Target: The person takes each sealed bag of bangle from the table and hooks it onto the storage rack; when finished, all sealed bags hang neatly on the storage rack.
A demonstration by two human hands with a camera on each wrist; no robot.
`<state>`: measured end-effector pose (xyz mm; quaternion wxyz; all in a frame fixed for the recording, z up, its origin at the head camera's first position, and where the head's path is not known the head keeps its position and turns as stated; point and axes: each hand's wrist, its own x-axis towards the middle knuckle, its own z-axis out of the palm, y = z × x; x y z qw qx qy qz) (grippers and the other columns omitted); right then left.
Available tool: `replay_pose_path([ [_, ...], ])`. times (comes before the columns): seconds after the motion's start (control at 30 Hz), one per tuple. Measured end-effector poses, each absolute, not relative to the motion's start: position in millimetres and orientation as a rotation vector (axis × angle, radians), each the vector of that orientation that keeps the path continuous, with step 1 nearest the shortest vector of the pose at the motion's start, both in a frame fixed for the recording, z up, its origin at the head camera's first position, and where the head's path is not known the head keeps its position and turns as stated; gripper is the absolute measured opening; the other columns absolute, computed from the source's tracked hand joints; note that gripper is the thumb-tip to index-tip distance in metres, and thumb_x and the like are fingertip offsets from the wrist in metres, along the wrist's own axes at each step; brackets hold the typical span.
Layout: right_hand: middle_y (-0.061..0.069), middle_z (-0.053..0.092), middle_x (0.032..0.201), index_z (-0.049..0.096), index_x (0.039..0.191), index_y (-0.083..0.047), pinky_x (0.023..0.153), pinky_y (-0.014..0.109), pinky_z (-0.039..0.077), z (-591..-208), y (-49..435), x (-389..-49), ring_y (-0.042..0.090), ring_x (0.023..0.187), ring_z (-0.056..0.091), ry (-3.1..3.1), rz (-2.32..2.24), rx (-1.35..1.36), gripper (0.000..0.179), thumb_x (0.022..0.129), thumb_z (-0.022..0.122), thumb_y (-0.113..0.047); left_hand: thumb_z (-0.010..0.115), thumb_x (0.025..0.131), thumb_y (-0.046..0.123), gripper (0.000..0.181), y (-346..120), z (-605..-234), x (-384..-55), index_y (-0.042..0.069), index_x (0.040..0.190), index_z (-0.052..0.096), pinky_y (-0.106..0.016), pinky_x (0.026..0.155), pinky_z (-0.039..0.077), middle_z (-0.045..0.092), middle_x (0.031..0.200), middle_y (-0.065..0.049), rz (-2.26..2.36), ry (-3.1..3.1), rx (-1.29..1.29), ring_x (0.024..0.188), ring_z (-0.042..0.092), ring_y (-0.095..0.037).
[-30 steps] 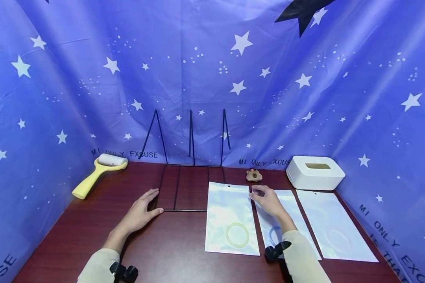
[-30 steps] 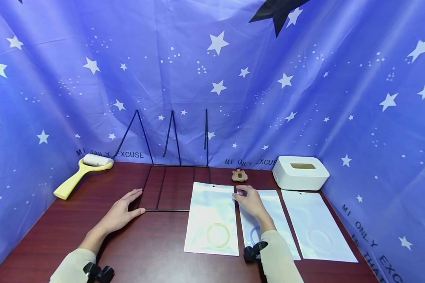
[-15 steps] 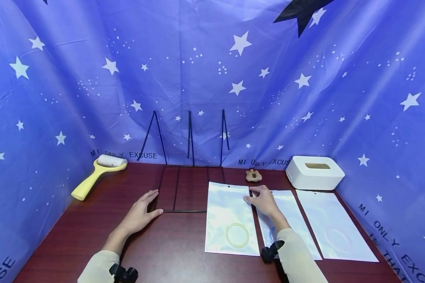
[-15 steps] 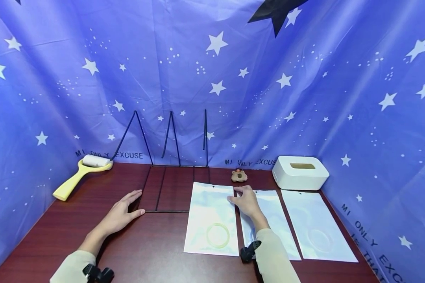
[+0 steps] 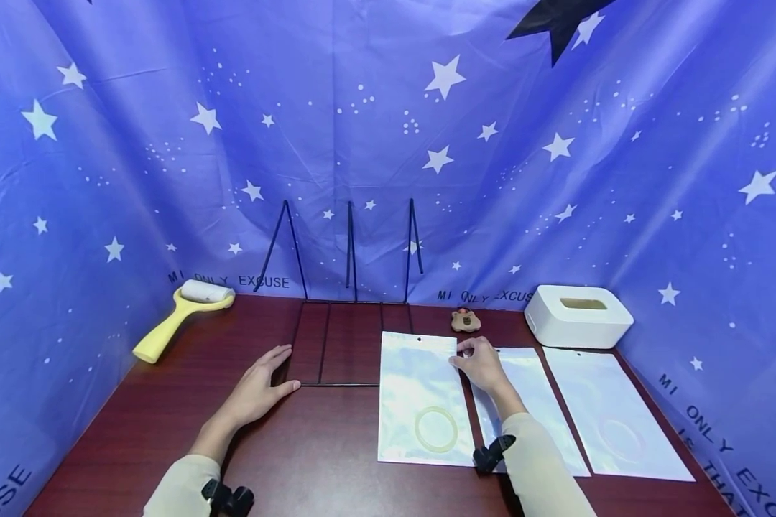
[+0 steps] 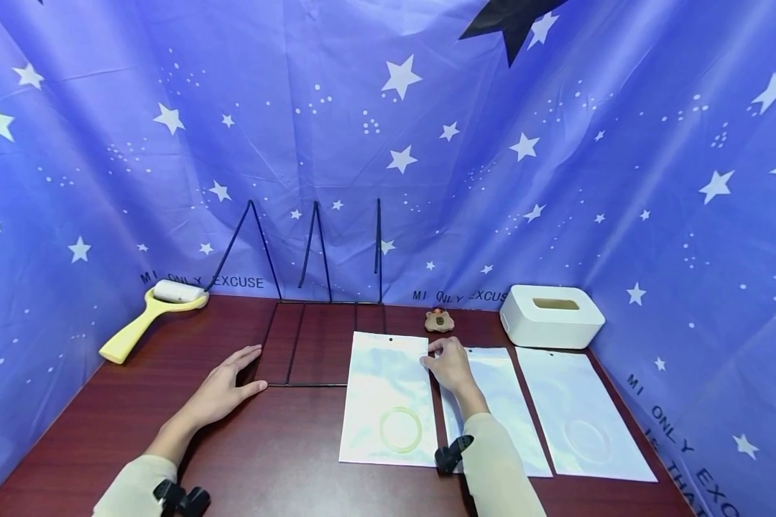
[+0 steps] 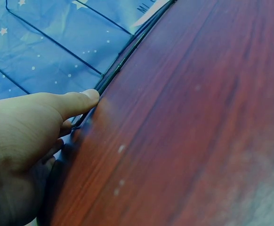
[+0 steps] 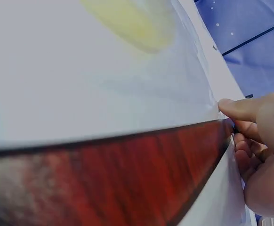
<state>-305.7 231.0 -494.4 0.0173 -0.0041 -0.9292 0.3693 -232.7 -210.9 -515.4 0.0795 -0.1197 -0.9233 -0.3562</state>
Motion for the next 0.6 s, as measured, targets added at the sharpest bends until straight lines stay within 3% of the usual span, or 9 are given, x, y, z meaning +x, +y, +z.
replay_pose_path([
  [0.23,0.013,0.06,0.104,0.066,0.095,-0.002,0.072,0.031,0.045,-496,237,-302,0.021,0.082,0.056,-2.847,1.155,0.033,0.013,0.095,0.072,-0.013,0.079,0.091,0.022,0.071,-211,-514,-232,-0.007,0.149,0.049,-0.065,0.117,0.037,0.046,0.157,-0.025,-1.072,-2.763,-0.349,0.148,0.04,-0.046],
  [0.6,0.007,0.069,0.086,0.071,0.095,-0.004,0.063,0.023,0.046,-468,244,-295,0.013,0.072,0.055,-2.728,1.288,0.158,0.013,0.097,0.072,-0.017,0.079,0.091,0.021,0.071,-212,-513,-231,-0.007,0.149,0.049,-0.064,0.117,0.038,0.046,0.157,-0.024,-1.091,-2.765,-0.334,0.148,0.04,-0.045],
])
